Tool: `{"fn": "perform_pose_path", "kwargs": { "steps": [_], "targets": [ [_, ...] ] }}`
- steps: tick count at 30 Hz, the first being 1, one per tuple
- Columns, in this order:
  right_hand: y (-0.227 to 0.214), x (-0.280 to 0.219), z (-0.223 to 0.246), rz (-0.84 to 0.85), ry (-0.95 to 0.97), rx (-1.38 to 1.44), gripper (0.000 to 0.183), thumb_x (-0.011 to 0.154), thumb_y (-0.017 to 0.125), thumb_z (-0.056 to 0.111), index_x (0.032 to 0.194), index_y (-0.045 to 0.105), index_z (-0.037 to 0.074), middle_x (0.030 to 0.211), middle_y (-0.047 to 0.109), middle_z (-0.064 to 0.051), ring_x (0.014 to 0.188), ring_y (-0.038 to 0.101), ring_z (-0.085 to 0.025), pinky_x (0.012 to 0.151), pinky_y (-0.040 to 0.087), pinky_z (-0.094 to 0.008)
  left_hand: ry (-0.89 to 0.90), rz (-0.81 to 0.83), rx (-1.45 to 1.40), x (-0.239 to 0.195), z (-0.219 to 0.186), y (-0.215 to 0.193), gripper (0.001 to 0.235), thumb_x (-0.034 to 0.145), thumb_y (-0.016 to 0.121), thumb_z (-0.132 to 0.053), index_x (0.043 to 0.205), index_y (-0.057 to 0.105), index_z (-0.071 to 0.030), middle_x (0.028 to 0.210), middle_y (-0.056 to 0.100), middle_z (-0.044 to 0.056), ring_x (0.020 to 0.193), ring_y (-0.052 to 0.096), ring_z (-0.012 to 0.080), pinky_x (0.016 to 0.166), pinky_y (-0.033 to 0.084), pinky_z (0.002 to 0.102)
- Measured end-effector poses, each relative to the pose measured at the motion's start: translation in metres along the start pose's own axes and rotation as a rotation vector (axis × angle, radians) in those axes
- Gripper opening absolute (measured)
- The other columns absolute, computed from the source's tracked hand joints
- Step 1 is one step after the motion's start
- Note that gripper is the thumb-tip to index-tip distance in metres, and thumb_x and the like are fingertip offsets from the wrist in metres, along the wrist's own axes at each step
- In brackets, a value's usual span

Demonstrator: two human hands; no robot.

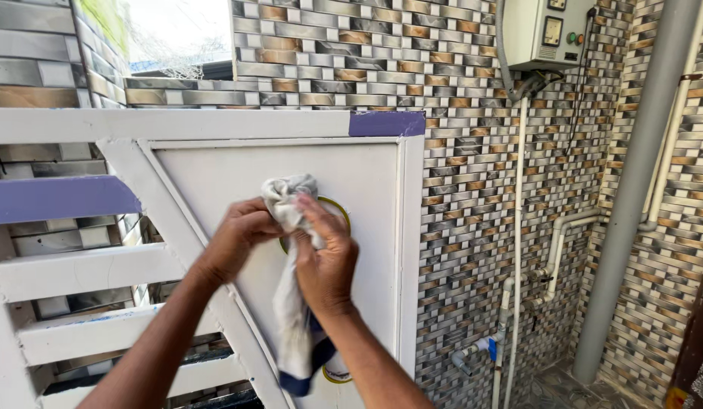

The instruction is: The person wipes a metal gate with a cloth, cleaning the flat panels and around decorative rings.

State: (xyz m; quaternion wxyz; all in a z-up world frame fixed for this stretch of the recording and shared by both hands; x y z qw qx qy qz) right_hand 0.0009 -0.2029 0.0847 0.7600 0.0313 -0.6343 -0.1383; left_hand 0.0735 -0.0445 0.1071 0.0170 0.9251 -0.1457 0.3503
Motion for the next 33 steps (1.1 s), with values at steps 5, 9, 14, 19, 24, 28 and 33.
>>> {"fn": "perform_pose_path", "kwargs": {
  "steps": [5,9,14,19,24,28,33],
  "targets": [
    [-0.059,0.061,-0.049,-0.415,0.12,0.101,0.025,0.1,0.069,0.017,0.124,0.073,0.013,0.128,0.076,-0.006,0.116,0.074,-0.021,0.101,0.064,-0.037,0.406,-0.409,0.624,-0.008,-0.089,-0.029,0.038,0.097,0.051,-0.018,0.119,0.074,0.004,0.119,0.075,0.02,0.106,0.07,0.0339,0.1,0.053,0.047],
    [0.035,0.035,-0.021,0.278,-0.333,-0.465,0.051,0.095,0.069,0.031,0.143,0.061,0.013,0.153,0.055,-0.01,0.147,0.038,-0.035,0.12,0.029,-0.051,0.827,-0.299,1.166,-0.015,-0.101,0.02,0.047,0.104,0.046,-0.029,0.139,0.062,-0.003,0.145,0.06,0.021,0.138,0.054,0.036,0.119,0.037,0.045],
    [0.005,0.051,-0.04,0.467,-0.398,-0.535,0.052,0.098,0.066,0.025,0.148,0.055,0.021,0.162,0.044,-0.006,0.155,0.031,-0.035,0.12,0.03,-0.049,0.829,-0.299,1.175,-0.023,-0.046,0.046,0.06,0.109,0.041,-0.04,0.158,0.041,-0.005,0.164,0.04,0.02,0.153,0.038,0.0325,0.126,0.027,0.049],
    [0.0,0.033,-0.044,0.14,-0.33,-0.695,0.05,0.095,0.068,0.013,0.143,0.064,0.027,0.159,0.051,-0.003,0.152,0.036,-0.033,0.122,0.032,-0.049,0.741,-0.247,1.337,-0.016,-0.02,0.053,0.068,0.106,0.039,-0.043,0.162,0.03,-0.006,0.169,0.028,0.019,0.157,0.027,0.031,0.126,0.012,0.051],
    [-0.001,0.036,-0.046,0.255,-0.357,-0.539,0.043,0.093,0.071,0.013,0.134,0.069,0.023,0.148,0.06,-0.005,0.137,0.046,-0.035,0.121,0.035,-0.045,0.802,-0.373,1.177,-0.016,-0.026,0.049,0.067,0.109,0.042,-0.044,0.163,0.029,-0.006,0.17,0.025,0.021,0.159,0.025,0.0323,0.128,0.015,0.048],
    [-0.025,0.06,-0.065,0.338,-0.311,-0.586,0.041,0.096,0.065,0.005,0.133,0.072,0.023,0.147,0.064,-0.004,0.131,0.05,-0.032,0.113,0.044,-0.037,0.761,-0.445,1.427,-0.006,-0.025,0.079,0.065,0.104,0.047,-0.035,0.161,0.035,-0.007,0.168,0.032,0.016,0.156,0.032,0.0296,0.126,0.018,0.052],
    [-0.04,0.041,-0.056,-0.008,-0.19,-0.73,0.044,0.085,0.067,-0.003,0.124,0.075,0.016,0.142,0.064,-0.01,0.12,0.05,-0.034,0.106,0.043,-0.042,0.864,-0.181,1.214,0.001,-0.04,0.093,0.064,0.106,0.047,-0.034,0.16,0.037,0.0,0.166,0.035,0.024,0.152,0.037,0.032,0.124,0.028,0.042]
  ]
}}
Point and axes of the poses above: each hand's wrist, its own x-axis towards the middle knuckle, its own y-axis out of the palm, z = x × y, the point moved 7 cm from there along x, towards the middle knuckle
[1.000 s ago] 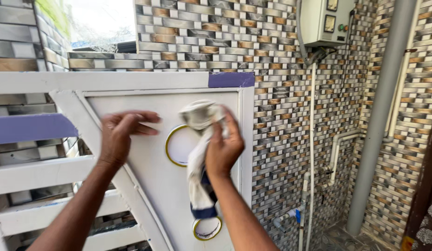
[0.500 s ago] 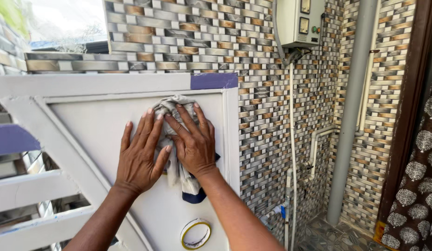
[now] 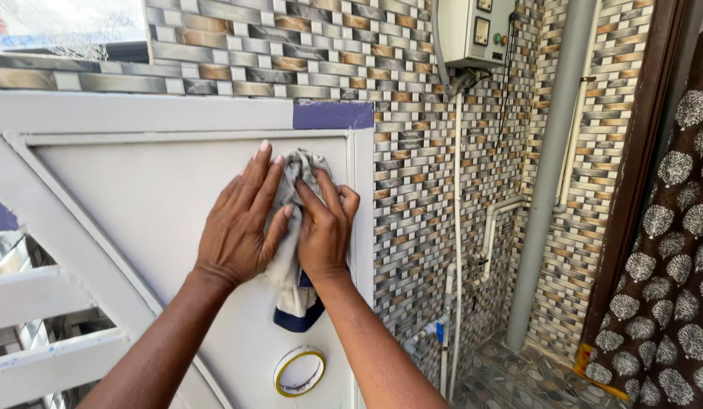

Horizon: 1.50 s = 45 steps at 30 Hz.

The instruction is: The person wipes a metal gate with a cloth, cleaning the flat panels and around decorative rings.

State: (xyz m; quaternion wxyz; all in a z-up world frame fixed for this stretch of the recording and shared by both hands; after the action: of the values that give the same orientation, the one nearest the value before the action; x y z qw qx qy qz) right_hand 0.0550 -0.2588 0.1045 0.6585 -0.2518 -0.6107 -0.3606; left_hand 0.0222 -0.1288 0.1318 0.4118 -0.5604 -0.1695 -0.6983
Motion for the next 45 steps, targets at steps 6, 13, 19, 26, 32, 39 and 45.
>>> {"fn": "perform_pose_path", "kwargs": {
  "steps": [6,13,19,26,32,39,45],
  "targets": [
    [-0.006,0.043,0.007,-0.042,-0.185,0.021,0.038,0.087,0.068,0.0,0.119,0.077,0.018,0.134,0.063,-0.006,0.122,0.053,-0.033,0.107,0.047,-0.041,0.024,-0.055,0.072,-0.004,-0.01,-0.001,0.063,0.104,0.048,-0.035,0.157,0.04,-0.002,0.164,0.038,0.02,0.152,0.038,0.0303,0.124,0.027,0.043],
    [-0.012,-0.05,-0.006,0.095,0.128,0.047,0.049,0.09,0.064,0.003,0.14,0.065,0.003,0.127,0.055,-0.022,0.118,0.055,-0.039,0.097,0.049,-0.048,0.051,-0.011,0.146,-0.008,-0.004,0.014,0.065,0.104,0.039,-0.041,0.156,0.039,-0.001,0.164,0.037,0.018,0.152,0.034,0.027,0.126,0.022,0.043],
    [-0.029,-0.02,-0.025,0.075,-0.043,-0.029,0.041,0.083,0.066,0.005,0.124,0.071,0.004,0.139,0.056,-0.023,0.126,0.059,-0.043,0.1,0.051,-0.047,0.15,0.117,0.237,-0.005,-0.014,0.026,0.067,0.099,0.039,-0.043,0.155,0.041,-0.007,0.16,0.04,0.013,0.148,0.035,0.0234,0.123,0.022,0.042],
    [-0.008,0.01,-0.019,-0.119,0.113,0.084,0.038,0.089,0.063,0.001,0.127,0.072,0.004,0.14,0.061,-0.02,0.123,0.063,-0.041,0.102,0.051,-0.046,0.096,0.024,0.165,-0.011,-0.012,0.017,0.064,0.103,0.037,-0.042,0.154,0.041,-0.003,0.161,0.04,0.015,0.149,0.037,0.0242,0.124,0.022,0.043],
    [-0.031,-0.102,-0.017,0.252,0.192,0.191,0.042,0.087,0.06,-0.003,0.126,0.073,0.002,0.126,0.061,-0.025,0.116,0.063,-0.043,0.098,0.053,-0.047,0.164,0.125,0.2,-0.017,-0.013,0.034,0.061,0.102,0.037,-0.038,0.154,0.044,-0.008,0.16,0.043,0.011,0.148,0.038,0.0219,0.125,0.023,0.043],
    [-0.005,0.033,-0.032,-0.074,0.128,0.112,0.035,0.084,0.063,-0.002,0.116,0.075,0.004,0.127,0.065,-0.021,0.115,0.064,-0.038,0.097,0.052,-0.044,0.083,0.068,0.226,-0.014,-0.013,0.029,0.062,0.1,0.038,-0.039,0.153,0.044,-0.008,0.16,0.042,0.012,0.147,0.037,0.022,0.123,0.022,0.044],
    [-0.021,-0.077,-0.004,-0.027,0.07,0.129,0.035,0.085,0.061,-0.004,0.118,0.073,0.002,0.131,0.062,-0.022,0.117,0.063,-0.043,0.099,0.052,-0.049,0.014,0.006,0.223,-0.015,-0.006,0.027,0.059,0.105,0.038,-0.036,0.156,0.042,-0.006,0.164,0.04,0.014,0.152,0.036,0.0242,0.126,0.022,0.043]
  ]
}}
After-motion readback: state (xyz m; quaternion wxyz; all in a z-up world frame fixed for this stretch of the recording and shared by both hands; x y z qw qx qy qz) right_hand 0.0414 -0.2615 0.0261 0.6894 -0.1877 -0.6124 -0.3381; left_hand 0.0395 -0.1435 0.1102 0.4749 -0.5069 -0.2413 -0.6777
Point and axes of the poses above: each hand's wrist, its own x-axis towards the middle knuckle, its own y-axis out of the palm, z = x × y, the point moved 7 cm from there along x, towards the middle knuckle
